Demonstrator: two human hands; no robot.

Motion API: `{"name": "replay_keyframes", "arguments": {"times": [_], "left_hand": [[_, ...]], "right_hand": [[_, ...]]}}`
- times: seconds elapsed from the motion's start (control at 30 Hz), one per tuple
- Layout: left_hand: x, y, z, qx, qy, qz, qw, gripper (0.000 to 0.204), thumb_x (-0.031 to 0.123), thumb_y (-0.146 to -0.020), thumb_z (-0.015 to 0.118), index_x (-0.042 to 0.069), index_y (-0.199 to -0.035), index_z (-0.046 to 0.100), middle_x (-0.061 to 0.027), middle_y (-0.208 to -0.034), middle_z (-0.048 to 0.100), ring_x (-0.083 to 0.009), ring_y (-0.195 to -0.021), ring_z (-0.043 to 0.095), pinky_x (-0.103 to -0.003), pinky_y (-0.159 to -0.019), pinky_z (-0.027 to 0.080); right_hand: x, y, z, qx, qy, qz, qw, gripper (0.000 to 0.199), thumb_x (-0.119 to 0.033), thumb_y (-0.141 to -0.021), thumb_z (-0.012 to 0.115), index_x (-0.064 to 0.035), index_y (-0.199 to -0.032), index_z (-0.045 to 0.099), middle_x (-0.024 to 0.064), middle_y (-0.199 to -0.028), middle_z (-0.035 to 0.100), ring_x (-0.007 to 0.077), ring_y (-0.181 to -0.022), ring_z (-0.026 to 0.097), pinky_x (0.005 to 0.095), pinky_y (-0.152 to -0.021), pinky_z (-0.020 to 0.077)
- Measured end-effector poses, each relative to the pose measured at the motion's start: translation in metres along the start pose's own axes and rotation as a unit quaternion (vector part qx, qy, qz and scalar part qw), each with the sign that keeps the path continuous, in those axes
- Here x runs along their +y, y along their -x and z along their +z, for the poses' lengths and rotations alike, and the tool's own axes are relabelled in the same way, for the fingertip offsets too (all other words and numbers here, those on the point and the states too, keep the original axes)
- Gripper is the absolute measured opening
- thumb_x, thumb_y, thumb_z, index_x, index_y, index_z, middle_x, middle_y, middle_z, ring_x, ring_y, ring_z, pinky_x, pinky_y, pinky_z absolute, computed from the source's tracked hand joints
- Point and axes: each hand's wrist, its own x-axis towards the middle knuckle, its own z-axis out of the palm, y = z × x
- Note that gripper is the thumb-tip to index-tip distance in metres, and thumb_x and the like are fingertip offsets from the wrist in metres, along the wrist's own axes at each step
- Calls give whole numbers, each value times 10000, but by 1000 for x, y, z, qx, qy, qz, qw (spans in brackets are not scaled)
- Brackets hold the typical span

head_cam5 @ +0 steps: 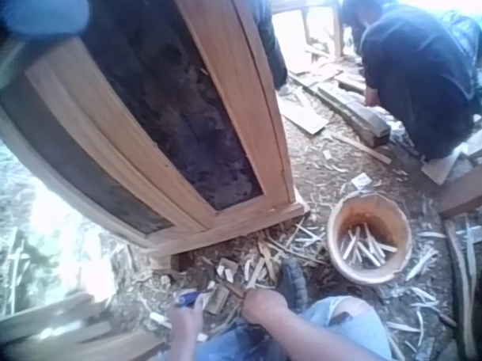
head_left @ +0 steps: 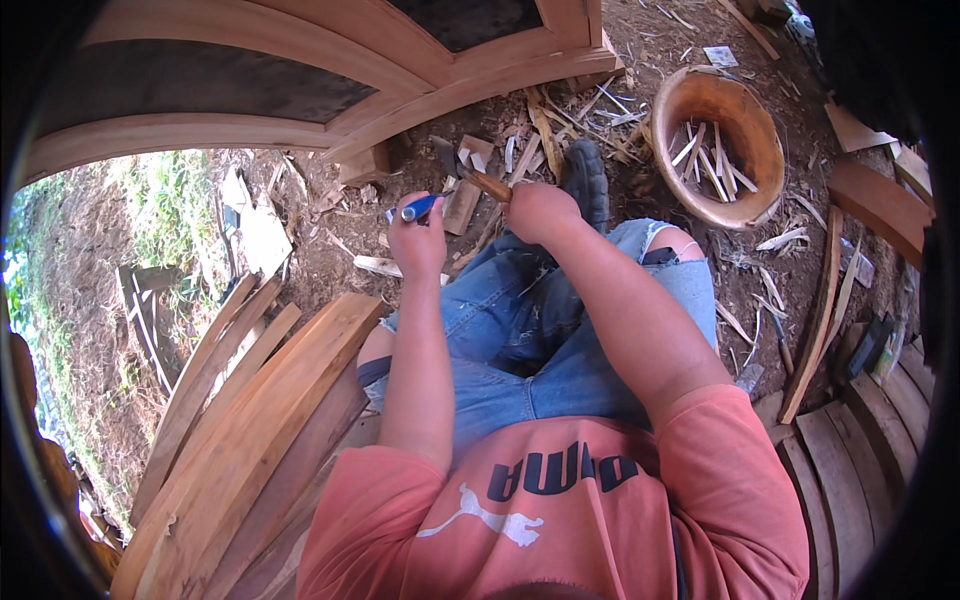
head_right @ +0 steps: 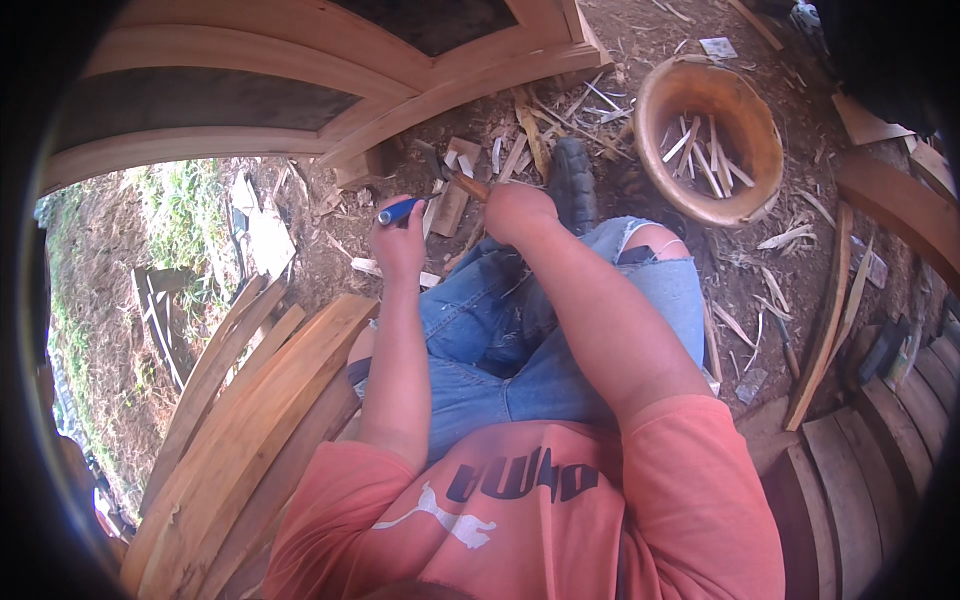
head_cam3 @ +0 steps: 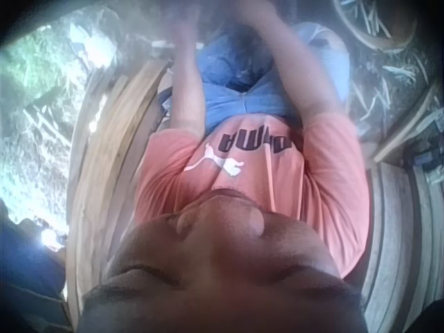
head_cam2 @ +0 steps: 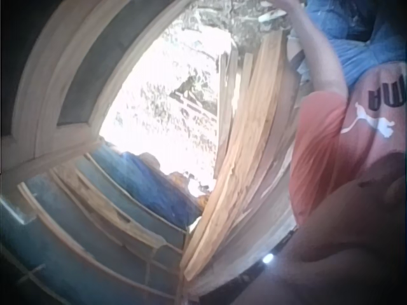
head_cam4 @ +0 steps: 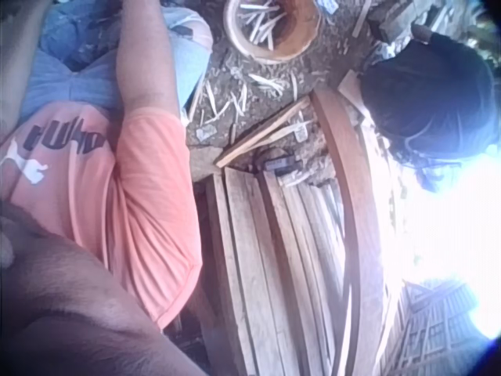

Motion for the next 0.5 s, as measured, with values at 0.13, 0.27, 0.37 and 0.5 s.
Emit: {"name": "replay_keyframes", "arguments": {"times": [0.13, 0.27, 0.37, 0.5], "left_hand": [[3, 1, -2, -12, -31, 31, 999, 218, 158, -947, 857, 35, -1083, 739, -142, -1013, 784, -315, -947, 775, -397, -865, 597], [4, 0, -14, -58, -22, 29, 998, 180, 117, -938, 843, 30, -1063, 748, -145, -1025, 784, -315, -991, 768, -398, -905, 584], [1, -3, -19, -79, 7, 24, 997, 175, 104, -931, 840, 24, -1073, 777, -152, -1047, 794, -303, -995, 771, -385, -921, 582], [1, -2, -18, -83, 16, 7, 996, 194, 101, -932, 840, 22, -1106, 807, -152, -1063, 811, -253, -989, 778, -358, -931, 584]], "right_hand": [[3, -3, 3, 7, 3, -6, 1000, 400, -363, -1087, 603, -49, -1257, 784, 179, -1279, 789, 365, -1195, 759, 488, -1017, 606], [3, -4, 3, 2, 5, -4, 1000, 390, -348, -1077, 610, -50, -1251, 791, 183, -1285, 787, 365, -1201, 759, 486, -1020, 607], [8, -7, 7, 12, -5, -21, 1000, 439, -397, -1078, 599, -4, -1210, 743, 210, -1196, 789, 403, -1130, 757, 521, -985, 597], [9, -9, 12, 16, -6, -18, 1000, 438, -397, -1077, 601, -7, -1211, 749, 214, -1209, 785, 398, -1152, 750, 518, -997, 592]]}}
